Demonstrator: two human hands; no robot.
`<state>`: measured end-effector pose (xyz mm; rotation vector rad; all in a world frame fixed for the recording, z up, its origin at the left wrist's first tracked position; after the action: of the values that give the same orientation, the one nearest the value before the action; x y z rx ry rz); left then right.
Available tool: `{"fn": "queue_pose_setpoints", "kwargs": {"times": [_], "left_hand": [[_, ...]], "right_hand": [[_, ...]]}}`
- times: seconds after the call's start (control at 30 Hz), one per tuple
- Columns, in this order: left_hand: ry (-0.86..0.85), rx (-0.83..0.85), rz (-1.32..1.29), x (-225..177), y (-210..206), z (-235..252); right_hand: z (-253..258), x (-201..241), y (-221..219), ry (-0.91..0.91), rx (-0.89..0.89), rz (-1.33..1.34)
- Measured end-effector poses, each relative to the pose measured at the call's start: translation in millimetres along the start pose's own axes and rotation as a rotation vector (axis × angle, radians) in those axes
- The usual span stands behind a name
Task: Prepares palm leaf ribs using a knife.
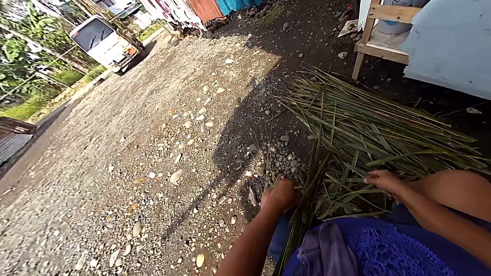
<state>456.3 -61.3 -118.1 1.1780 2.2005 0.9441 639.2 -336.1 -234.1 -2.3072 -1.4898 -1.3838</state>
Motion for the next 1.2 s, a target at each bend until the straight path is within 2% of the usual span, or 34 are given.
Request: {"fn": "queue_pose_setpoints", "kwargs": {"times": [0.07, 0.17, 0.37, 0.57, 0.67, 0.83, 1.03, 1.1, 1.2], "left_hand": [[0.040, 0.054, 0.070, -14.1, -31.7, 8.8], [0.141, 0.089, 0.148, -18.4, -46.7, 12.4], [0.185, 0.016, 0.208, -18.5, -14.5, -7.2], [0.166, -0.130, 0.108, -1.8, 38.6, -42.6], [0.080, -0.244, -0.046, 6.1, 65.2, -72.2], [-0.076, -0.448, -0.548, 24.8, 86.0, -112.4], [-0.272, -0.735, -0.691, 2.7, 94.6, -140.6], [-0.342, -0.749, -0.776, -10.1, 91.7, -140.7], [-0.386, -0.613, -1.000, -28.9, 80.8, -128.7]], "right_hand": [[1.7, 0.5, -0.8, 0.025, 0.007, -0.022], [-1.5, 5.1, 0.7, 0.049, 0.016, -0.075], [0.7, 8.6, 4.8, 0.069, 0.028, -0.132], [8.0, 6.3, 4.9, 0.093, 0.015, -0.129], [2.4, 11.8, 7.2, 0.099, 0.015, -0.074], [-2.5, 14.4, 8.7, 0.095, 0.007, 0.040], [-20.6, 27.7, 4.3, 0.088, 0.029, 0.312], [-35.1, 50.3, 0.1, 0.186, 0.114, 0.494], [-67.7, 99.4, -7.6, 0.429, 0.345, 0.714]]}}
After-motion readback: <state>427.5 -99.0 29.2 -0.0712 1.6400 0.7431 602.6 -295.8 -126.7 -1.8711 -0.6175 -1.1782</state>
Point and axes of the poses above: each hand's wrist, its own z-axis towards the middle knuckle, its own y-axis out of the back of the hand, x = y × z, the point moved 10 cm from there along z, towards the middle knuckle, and after that the axes turned 5 degrees about y, right-handed, at the moved point
